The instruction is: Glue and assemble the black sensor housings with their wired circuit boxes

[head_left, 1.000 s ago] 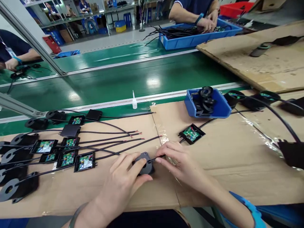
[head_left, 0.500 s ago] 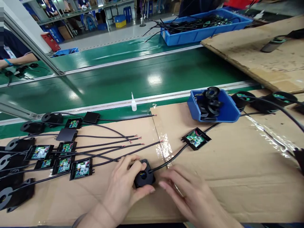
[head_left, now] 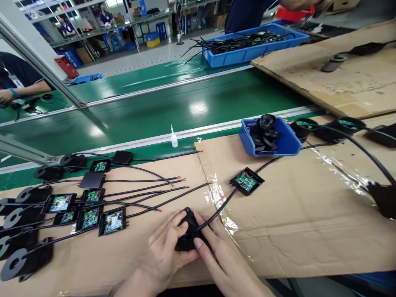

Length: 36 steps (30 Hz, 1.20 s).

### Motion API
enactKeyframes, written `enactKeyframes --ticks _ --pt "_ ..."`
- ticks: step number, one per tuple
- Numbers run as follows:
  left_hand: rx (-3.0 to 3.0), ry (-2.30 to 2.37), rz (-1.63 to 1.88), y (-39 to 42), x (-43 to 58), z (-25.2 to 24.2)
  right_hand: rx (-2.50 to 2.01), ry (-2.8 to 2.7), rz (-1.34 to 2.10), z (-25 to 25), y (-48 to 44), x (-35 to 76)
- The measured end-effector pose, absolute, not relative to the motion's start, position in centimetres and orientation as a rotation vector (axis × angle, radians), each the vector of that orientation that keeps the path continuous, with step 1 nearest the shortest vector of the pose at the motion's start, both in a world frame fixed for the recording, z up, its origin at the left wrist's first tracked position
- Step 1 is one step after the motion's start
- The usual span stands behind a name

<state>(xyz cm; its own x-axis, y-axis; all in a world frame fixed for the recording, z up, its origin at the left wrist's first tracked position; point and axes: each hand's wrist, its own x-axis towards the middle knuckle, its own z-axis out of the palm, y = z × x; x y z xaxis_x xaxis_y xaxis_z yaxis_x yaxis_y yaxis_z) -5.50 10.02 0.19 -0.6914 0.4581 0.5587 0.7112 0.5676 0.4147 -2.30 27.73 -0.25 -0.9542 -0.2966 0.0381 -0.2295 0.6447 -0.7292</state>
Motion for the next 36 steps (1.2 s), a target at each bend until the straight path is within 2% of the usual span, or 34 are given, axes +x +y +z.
enactKeyframes --ticks 5,10,15,20,25,31,36 --pt "-0.806 -2.735 -1.242 8.7 -5.4 1.6 -0.367 2.698 -1.382 0.2 27.2 -2.3" --pt "-0.882 -3.139 -1.383 8.0 -7.5 3.9 -0.462 2.655 -1.398 0.9 27.2 -3.4" --pt "-0.837 -3.131 -1.562 8.4 -8.1 3.7 -0.523 2.596 -1.522 0.9 27.3 -4.4" --pt "-0.624 -2.984 -1.861 8.8 -7.4 2.2 -0.525 2.730 -1.488 0.8 27.1 -4.6" --pt "-0.564 -2.893 -1.999 8.9 -7.7 2.2 -0.536 2.735 -1.483 0.8 26.8 -4.6" --pt "-0.709 -2.804 -2.644 8.1 -10.2 3.6 -0.490 2.519 -1.527 0.4 27.4 -4.9" --pt "-0.646 -2.953 -2.634 7.7 -11.1 3.8 -0.324 2.473 -1.529 0.1 26.9 -3.6"
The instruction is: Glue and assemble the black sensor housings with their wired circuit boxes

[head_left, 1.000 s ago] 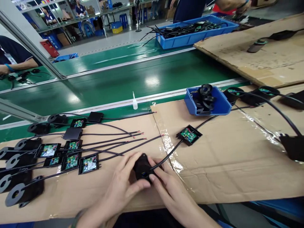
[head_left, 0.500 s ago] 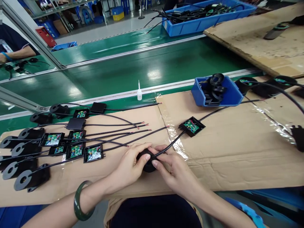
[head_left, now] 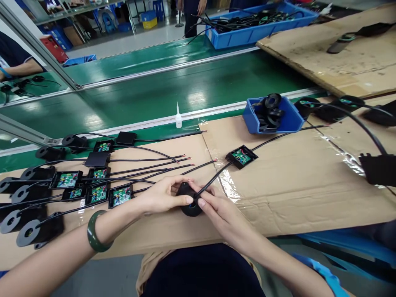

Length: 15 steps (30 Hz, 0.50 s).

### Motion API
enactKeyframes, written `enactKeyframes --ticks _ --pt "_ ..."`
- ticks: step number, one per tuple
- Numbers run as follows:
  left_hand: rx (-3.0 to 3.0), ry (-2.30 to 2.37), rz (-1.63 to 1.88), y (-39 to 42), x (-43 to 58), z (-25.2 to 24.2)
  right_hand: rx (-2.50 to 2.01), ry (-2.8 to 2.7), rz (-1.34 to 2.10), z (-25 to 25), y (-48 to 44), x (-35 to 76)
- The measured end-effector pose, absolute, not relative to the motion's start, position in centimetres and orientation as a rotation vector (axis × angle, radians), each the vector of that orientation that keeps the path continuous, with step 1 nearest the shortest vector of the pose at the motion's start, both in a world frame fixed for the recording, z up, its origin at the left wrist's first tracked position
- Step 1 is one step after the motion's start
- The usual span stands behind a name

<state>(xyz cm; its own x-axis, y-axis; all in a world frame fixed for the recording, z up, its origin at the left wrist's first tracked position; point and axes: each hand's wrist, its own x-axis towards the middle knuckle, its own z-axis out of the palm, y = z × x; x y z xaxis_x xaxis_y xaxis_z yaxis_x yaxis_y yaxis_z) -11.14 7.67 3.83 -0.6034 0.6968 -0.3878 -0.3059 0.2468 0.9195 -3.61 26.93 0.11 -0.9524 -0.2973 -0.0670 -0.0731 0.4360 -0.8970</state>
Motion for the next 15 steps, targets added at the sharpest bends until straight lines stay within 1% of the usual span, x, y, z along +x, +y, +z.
enactKeyframes --ticks 5,15 --pt "0.339 1.598 1.457 8.4 -11.4 4.1 -0.187 2.345 -1.746 -0.4 25.8 -2.7" --pt "0.213 1.796 1.343 9.0 -10.8 3.7 -0.060 2.247 -2.034 -0.3 25.0 -2.5"
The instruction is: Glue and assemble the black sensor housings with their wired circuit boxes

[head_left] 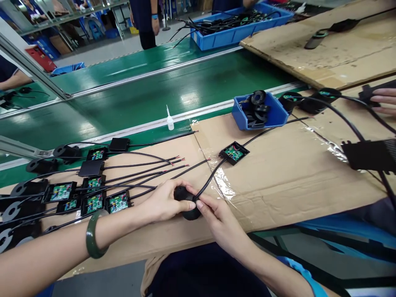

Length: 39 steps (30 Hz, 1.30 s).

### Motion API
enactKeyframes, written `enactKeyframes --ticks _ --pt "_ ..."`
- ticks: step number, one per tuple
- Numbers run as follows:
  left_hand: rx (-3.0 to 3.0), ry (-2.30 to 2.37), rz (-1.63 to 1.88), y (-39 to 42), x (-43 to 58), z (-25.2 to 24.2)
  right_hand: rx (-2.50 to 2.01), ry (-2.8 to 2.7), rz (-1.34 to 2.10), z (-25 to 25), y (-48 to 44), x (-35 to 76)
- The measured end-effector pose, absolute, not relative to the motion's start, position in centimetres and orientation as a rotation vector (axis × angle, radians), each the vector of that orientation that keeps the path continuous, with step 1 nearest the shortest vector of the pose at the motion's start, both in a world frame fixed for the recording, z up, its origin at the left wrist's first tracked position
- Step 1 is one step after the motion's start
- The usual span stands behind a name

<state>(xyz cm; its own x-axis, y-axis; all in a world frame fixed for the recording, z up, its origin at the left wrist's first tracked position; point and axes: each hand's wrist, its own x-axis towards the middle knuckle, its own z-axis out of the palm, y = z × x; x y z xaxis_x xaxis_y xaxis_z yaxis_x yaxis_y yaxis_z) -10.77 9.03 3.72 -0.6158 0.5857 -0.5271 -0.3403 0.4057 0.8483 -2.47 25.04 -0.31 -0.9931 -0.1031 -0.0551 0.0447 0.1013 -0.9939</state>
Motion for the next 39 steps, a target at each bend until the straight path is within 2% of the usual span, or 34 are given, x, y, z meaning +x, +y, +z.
enactKeyframes --ticks 11,22,32,39 --pt "0.142 1.549 1.858 8.1 -8.0 2.4 0.059 2.411 -2.161 -1.0 23.6 -1.8" --pt "0.322 2.071 1.711 9.2 -5.2 1.1 0.139 2.779 -2.195 -1.8 21.6 -1.5" --pt "0.279 2.053 1.734 9.1 -5.1 1.2 -0.037 2.839 -1.993 -1.8 22.7 -1.9" --pt "0.283 2.092 1.735 9.6 -5.0 1.5 -0.024 2.721 -2.178 -1.5 23.4 -2.2"
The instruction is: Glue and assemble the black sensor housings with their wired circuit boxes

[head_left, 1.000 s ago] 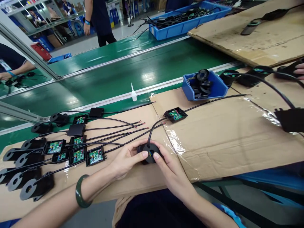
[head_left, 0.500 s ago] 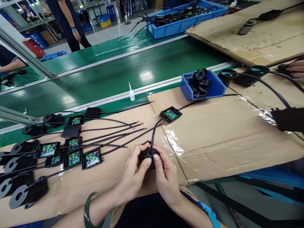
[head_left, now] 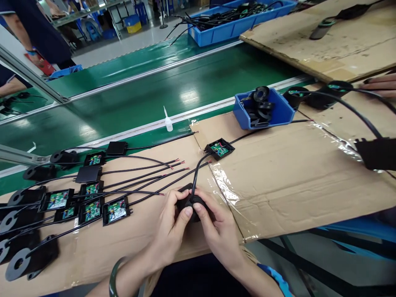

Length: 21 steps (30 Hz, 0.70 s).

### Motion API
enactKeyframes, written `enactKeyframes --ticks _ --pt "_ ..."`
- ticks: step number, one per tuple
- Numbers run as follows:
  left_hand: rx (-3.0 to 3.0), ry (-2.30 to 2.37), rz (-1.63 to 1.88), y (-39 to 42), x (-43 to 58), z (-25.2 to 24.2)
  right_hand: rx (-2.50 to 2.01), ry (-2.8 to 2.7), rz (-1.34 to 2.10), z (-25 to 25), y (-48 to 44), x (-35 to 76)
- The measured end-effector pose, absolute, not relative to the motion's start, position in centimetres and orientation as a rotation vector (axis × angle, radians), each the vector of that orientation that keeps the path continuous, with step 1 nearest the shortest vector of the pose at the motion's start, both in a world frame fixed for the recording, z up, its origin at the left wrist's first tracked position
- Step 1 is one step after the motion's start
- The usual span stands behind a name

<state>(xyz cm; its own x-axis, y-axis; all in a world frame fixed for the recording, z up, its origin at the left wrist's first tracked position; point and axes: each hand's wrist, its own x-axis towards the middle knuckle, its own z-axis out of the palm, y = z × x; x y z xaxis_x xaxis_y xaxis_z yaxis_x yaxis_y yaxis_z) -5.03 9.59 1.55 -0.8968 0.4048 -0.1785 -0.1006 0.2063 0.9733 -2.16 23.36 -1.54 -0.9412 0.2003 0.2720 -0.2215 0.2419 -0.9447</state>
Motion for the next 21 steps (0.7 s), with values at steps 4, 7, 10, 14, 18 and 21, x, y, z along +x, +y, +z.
enactKeyframes --ticks 4,7,10,14,18,21 --pt "0.241 2.109 1.734 10.0 -4.8 1.5 0.005 -2.159 1.734 -1.4 23.3 -2.0" --pt "0.223 2.006 1.783 10.2 -4.9 1.6 -0.036 -2.194 1.664 -1.4 23.8 -1.9" --pt "0.334 1.915 1.741 10.1 -5.6 2.3 -0.004 -2.256 1.609 -1.1 24.8 -2.0" --pt "0.574 2.067 1.431 9.8 -7.8 3.5 0.113 -2.319 1.569 -1.2 25.8 -2.7" --pt "0.830 2.149 1.228 9.7 -9.9 3.4 -0.030 -2.307 1.517 -2.3 25.6 -2.8" --pt "0.810 2.152 1.225 9.6 -10.2 2.6 -0.042 -2.380 1.427 -2.7 24.9 -2.2"
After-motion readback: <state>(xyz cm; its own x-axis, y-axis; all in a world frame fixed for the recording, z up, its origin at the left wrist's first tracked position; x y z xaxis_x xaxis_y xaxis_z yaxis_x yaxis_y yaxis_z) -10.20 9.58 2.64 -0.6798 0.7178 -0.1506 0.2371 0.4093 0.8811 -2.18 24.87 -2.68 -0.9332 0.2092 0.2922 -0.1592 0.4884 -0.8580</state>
